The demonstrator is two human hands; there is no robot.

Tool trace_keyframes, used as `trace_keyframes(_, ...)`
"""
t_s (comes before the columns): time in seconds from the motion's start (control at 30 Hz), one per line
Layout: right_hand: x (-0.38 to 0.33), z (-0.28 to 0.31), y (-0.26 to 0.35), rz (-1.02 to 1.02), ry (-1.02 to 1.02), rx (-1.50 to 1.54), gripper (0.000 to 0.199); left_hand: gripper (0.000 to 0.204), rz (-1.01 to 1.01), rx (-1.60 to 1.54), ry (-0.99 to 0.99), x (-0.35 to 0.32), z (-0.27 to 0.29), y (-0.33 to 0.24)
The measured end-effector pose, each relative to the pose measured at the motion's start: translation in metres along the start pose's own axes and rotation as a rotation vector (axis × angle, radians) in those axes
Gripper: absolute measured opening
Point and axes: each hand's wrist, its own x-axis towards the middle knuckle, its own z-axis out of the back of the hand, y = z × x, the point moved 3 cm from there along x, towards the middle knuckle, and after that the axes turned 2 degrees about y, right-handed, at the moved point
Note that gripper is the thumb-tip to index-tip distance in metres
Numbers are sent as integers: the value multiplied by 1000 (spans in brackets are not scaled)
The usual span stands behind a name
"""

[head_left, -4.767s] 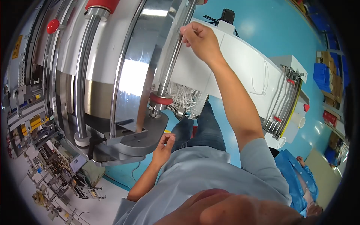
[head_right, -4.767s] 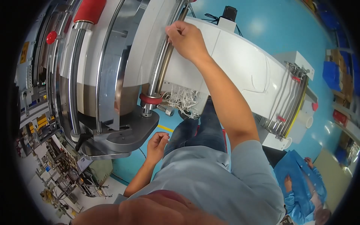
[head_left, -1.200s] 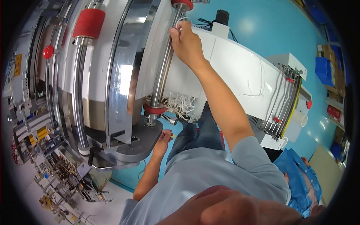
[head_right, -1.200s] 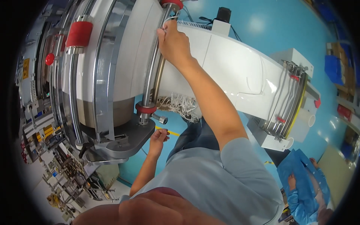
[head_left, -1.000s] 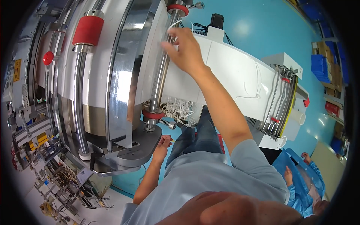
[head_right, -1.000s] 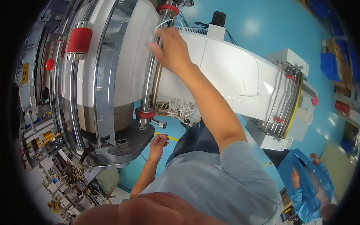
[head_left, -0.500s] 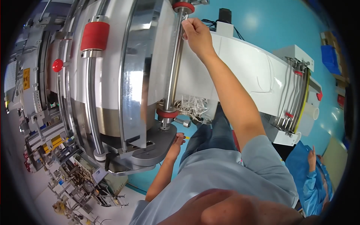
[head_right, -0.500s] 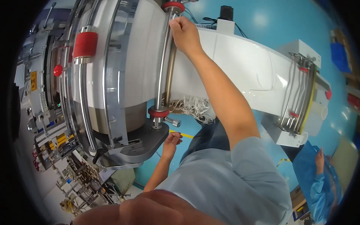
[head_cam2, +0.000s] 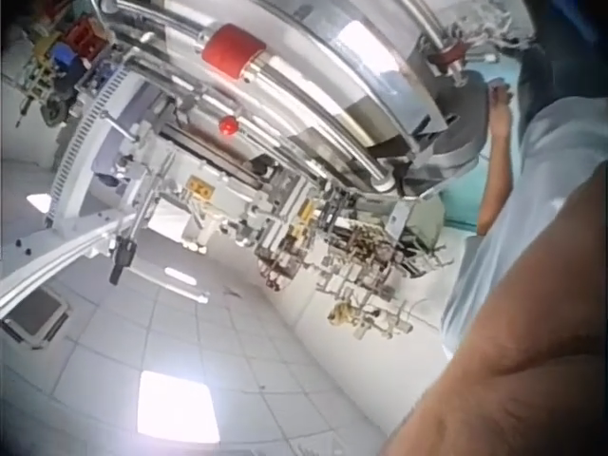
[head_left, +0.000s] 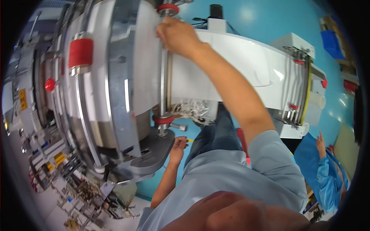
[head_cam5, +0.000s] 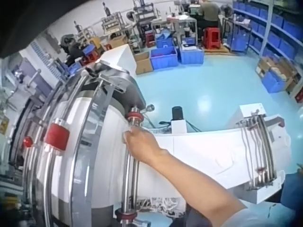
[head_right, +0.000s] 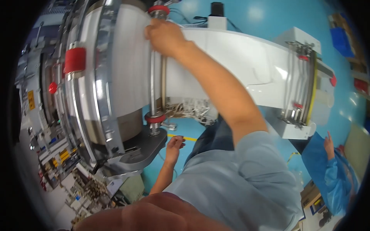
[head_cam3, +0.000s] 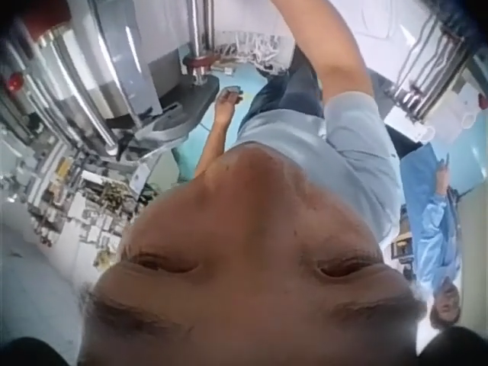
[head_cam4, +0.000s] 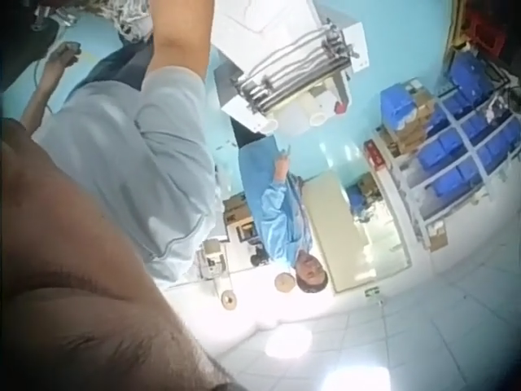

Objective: Operating and managing a production machine to process film rolls on a manufacturing line.

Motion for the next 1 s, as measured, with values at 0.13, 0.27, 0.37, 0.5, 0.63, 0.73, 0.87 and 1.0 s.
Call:
trace_keyframes(0.13, -10, -7, 11, 3, 78, 276, 11, 16, 34, -7, -93, -9, 8, 10)
trace_keyframes(0.27, -45, -11, -7, -257, -86, 1057, 22, 14, 8, -8, -29, -1, 9, 15)
trace_keyframes(0.37, -73, -15, -21, -456, -172, 1390, 24, 15, 27, 8, -51, -2, 7, 14)
trace_keyframes(0.5, -96, -46, -37, -678, -57, 1291, 25, 18, 45, 42, -56, -5, 5, 12)
trace_keyframes(0.63, -96, -44, -40, -597, 61, 962, 24, 21, 52, 30, -98, -9, 7, 21)
trace_keyframes(0.73, -109, -49, -28, -594, 193, 1180, 21, 22, 38, 22, -48, -1, 3, 10)
trace_keyframes(0.87, -185, -44, 29, -750, 600, 1522, 26, 29, -39, 21, -37, 13, -6, -1)
trace_keyframes(1.0, -274, -61, 79, -773, 961, 1537, 41, 37, -136, -307, -22, 29, -18, -7)
